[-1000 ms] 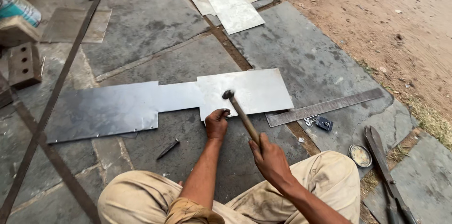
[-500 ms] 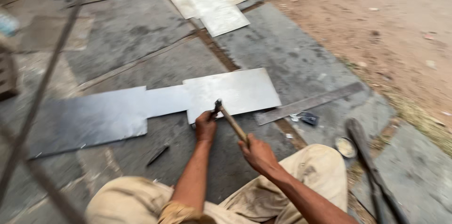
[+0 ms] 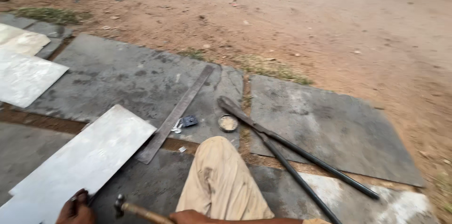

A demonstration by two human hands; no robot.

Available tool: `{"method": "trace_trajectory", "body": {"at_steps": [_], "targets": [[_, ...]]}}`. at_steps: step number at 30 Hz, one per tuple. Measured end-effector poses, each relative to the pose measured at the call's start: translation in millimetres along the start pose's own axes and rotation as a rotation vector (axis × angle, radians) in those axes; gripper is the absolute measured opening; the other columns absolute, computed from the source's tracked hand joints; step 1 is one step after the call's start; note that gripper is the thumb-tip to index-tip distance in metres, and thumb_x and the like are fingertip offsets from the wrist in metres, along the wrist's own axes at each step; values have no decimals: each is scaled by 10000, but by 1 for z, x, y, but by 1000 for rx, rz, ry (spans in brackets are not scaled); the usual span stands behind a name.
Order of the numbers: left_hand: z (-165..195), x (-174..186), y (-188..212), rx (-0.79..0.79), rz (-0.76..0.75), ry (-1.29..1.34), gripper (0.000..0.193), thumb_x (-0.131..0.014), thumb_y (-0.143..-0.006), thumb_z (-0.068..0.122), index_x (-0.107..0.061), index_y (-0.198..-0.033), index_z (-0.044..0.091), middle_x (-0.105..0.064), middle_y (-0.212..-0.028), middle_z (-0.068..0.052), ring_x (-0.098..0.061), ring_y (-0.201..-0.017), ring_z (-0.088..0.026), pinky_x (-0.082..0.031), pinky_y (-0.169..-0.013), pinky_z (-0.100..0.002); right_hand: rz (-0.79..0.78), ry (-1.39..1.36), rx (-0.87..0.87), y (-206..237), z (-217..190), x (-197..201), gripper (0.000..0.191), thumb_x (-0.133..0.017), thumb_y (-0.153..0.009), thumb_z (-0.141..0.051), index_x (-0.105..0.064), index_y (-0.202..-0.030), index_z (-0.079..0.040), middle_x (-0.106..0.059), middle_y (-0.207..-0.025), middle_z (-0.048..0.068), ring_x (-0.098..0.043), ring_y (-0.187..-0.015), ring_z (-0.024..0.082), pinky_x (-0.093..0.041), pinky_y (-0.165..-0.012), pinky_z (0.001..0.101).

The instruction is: The person sits on the ground and uses a hammer and punch to create indentations along the edges of a metal sheet. They repeatedly reposition the sheet and strike different locations to form a series of marks.

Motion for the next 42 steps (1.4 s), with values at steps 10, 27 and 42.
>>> {"method": "trace_trajectory", "body": {"at_steps": [10, 27, 42], "targets": [[16, 43, 4, -65, 140, -177, 111, -701, -960, 139, -719, -931, 33, -724, -882, -148, -691, -770, -296, -527, -706, -396, 215, 444, 131, -15, -126, 0, 310, -560, -1032, -407, -546, -1052, -98, -634, -619, 167, -593, -483, 296, -431, -489, 459], [44, 65, 9, -1, 133, -237, 166, -699, -945, 211, -737, -900, 56, -725, -841, -184, -712, -779, -357, -535, -673, -440, 194, 481, 215, -26, -178, -28, 371, -601, -983, -443, -586, -937, -75, -640, -664, 198, -615, -586, 370, -464, -575, 497], [73, 39, 34, -304, 149, -620, 186, -605, -851, 10, -754, -928, 91, -741, -934, -118, -720, -878, -329, -580, -763, -432, -316, 197, -214, -22, 54, -41, 621, -737, -877, -569, -753, -1127, -1, -730, -818, 88, -679, -803, 165, -523, -726, 341]]}}
Point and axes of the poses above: each hand's wrist, its own y-axis away from the middle knuckle, its own x-axis out of the back of the hand, z = x × y, the point moved 8 cm from there along -y, towards the middle knuckle
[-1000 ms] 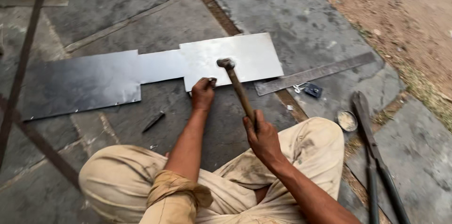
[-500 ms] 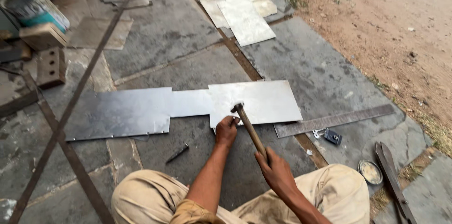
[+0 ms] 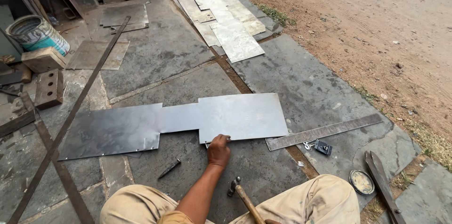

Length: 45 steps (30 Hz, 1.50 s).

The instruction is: The person sits on the ground and uses a hammer and punch to create indentations along the edges of a metal sheet. They repeatedly reposition the sheet and strike different locations to form a series of marks.

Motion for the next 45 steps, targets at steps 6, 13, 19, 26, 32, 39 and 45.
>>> {"method": "trace_trajectory", "body": {"at_steps": [6, 13, 19, 26, 32, 39, 45], "targets": [[-19, 15, -4, 590, -14, 241, 203, -546, -1017, 143, -740, -1029, 86, -771, -981, -93, -747, -866, -260, -591, -733, -418, 13, -30, 15, 10, 8, -13, 688, -757, -865, -590, -759, -1123, 48, -756, -859, 145, -692, -854, 200, -520, -768, 356], [-66, 59, 14, 1093, 20, -121, 341, -538, -1054, 278, -720, -1053, -9, -728, -997, -239, -723, -937, -392, -574, -741, -500, -48, 174, -35, 51, -20, 16, 712, -742, -849, -637, -768, -1090, 32, -794, -950, 152, -758, -917, 207, -578, -826, 341], [-106, 32, 25, 1040, -25, 168, 574, -720, -876, 468, -754, -942, -101, -739, -914, -297, -737, -763, -400, -606, -717, -507, 84, 473, -71, 54, -86, 33, 759, -607, -894, -706, -794, -844, 28, -732, -719, 192, -695, -617, 265, -534, -585, 410], [-115, 8, 43, 1413, 261, 683, 440, -780, -866, 234, -630, -1074, -124, -702, -961, -210, -670, -657, -270, -513, -477, -407, 113, -232, 81, 6, -113, 49, 578, -607, -962, -529, -707, -1172, 0, -734, -900, 149, -640, -600, 190, -535, -555, 345], [-119, 4, 43, 1406, 381, 741, 258, -692, -916, 194, -602, -994, -34, -637, -782, -113, -543, -532, -191, -401, -432, -350, 144, -613, 158, -43, -151, 81, 662, -572, -965, -505, -537, -1392, 0, -690, -1243, 182, -686, -998, 249, -591, -838, 368], [-157, 16, 26, 1225, 554, 593, 229, -627, -978, 220, -573, -820, 64, -586, -712, -56, -528, -540, -135, -443, -469, -326, 98, -865, 244, -89, -170, 105, 646, -592, -972, -436, -429, -1447, -30, -612, -1407, 182, -657, -1249, 314, -561, -953, 385], [-176, 43, 21, 1176, 708, 477, 221, -632, -958, 204, -657, -904, -9, -696, -846, -117, -662, -697, -191, -529, -589, -376, 271, -281, 404, -106, -179, 99, 483, -645, -994, -298, -600, -1393, -30, -723, -1213, 197, -731, -953, 275, -590, -769, 366]]}}
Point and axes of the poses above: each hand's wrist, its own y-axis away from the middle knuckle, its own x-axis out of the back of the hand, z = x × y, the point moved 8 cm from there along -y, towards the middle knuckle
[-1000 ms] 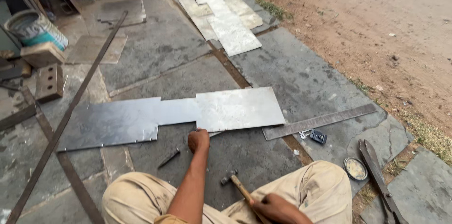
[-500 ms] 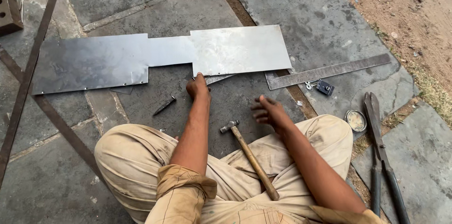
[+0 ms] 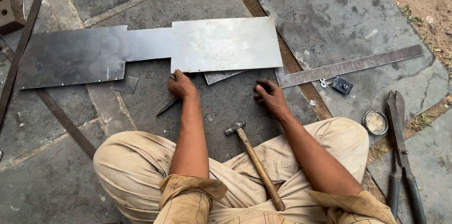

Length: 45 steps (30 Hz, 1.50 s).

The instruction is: The person sits on the ground and uses a hammer and punch to create indentations along the edges of a metal sheet. They repeatedly reposition the sheet and strike different locations to form a series of marks.

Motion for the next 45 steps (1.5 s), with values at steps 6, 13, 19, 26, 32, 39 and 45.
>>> {"method": "trace_trajectory", "body": {"at_steps": [6, 13, 19, 26, 32, 39, 45], "targets": [[10, 11, -19, -49, 24, -70, 390, -614, -987, 273, -665, -1089, -100, -743, -1039, -244, -736, -883, -339, -595, -776, -436, 84, -461, -141, -5, 11, 22, 658, -651, -966, -404, -474, -1437, 20, -684, -1291, 216, -727, -1044, 296, -609, -854, 389], [29, 32, -28, -108, 169, -330, 463, -576, -939, 367, -723, -924, -71, -732, -923, -294, -730, -868, -455, -581, -770, -524, -99, -741, -124, -26, 5, 5, 630, -614, -983, -388, -453, -1439, 17, -522, -1500, 230, -522, -1376, 369, -460, -1102, 481], [31, 33, -23, -3, 122, -438, 469, -601, -911, 371, -725, -997, -73, -723, -995, -306, -703, -917, -484, -563, -809, -545, 74, -789, -92, -53, 6, 18, 405, -626, -1009, -293, -582, -1293, -6, -689, -1191, 169, -672, -1115, 314, -565, -925, 450], [9, 19, -10, 314, -41, -420, 552, -671, -957, 449, -737, -973, -99, -746, -911, -231, -734, -750, -371, -569, -654, -455, 196, -735, -12, -43, 0, 40, 226, -641, -999, -193, -617, -1142, -20, -724, -1049, 163, -734, -963, 256, -610, -829, 388], [-20, 0, -6, 346, -127, -34, 345, -730, -932, 265, -711, -957, -79, -671, -784, -146, -591, -576, -242, -459, -460, -396, 306, -717, 20, -37, 12, 61, 171, -610, -1019, -175, -597, -1122, -38, -724, -1006, 155, -744, -900, 241, -616, -784, 355], [-25, -23, 66, 334, -230, -270, 399, -579, -1046, 290, -676, -1038, -97, -718, -924, -221, -656, -662, -238, -482, -503, -351, 458, -688, 78, -36, 21, 125, 131, -576, -1054, -145, -574, -1133, -40, -705, -997, 171, -745, -854, 251, -625, -735, 341], [8, 15, 45, 310, -93, -264, 441, -489, -1072, 322, -632, -1152, -88, -749, -985, -249, -745, -833, -317, -601, -707, -426, 288, -609, -73, -31, 10, 79, 169, -620, -998, -164, -604, -1109, -38, -736, -1017, 189, -757, -895, 260, -634, -790, 382]]}}
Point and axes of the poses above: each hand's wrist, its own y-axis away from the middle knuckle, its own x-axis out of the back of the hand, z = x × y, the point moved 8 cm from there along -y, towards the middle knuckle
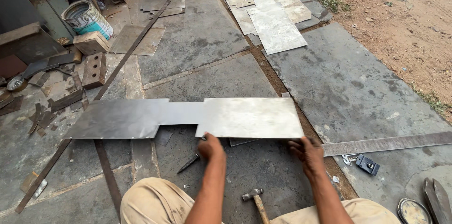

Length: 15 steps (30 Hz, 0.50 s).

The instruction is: The person sits on the ground and uses a hammer and punch to create indentations along the edges of a metal sheet. They repeatedly reposition the sheet and strike different locations to form a series of marks.

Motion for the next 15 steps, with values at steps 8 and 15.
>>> {"method": "trace_trajectory", "body": {"at_steps": [8, 15], "targets": [[64, 64, 40, -153, 67, 65, 374, -538, -1007, 213, -591, -1260, -57, -716, -1046, -207, -750, -897, -320, -598, -772, -420, -287, 68, -68, 34, 37, -91, 222, -639, -976, -225, -634, -1099, -40, -765, -1059, 151, -757, -929, 227, -607, -763, 345], [192, 83, 367, -1671, -791, -542, 433, -624, -847, 39, -702, -1268, 105, -773, -952, -115, -716, -897, -277, -567, -775, -398, -397, 94, -90, 48, 52, -80, 302, -633, -1000, -248, -627, -1197, -19, -723, -1018, 159, -722, -805, 232, -602, -707, 356]]}}
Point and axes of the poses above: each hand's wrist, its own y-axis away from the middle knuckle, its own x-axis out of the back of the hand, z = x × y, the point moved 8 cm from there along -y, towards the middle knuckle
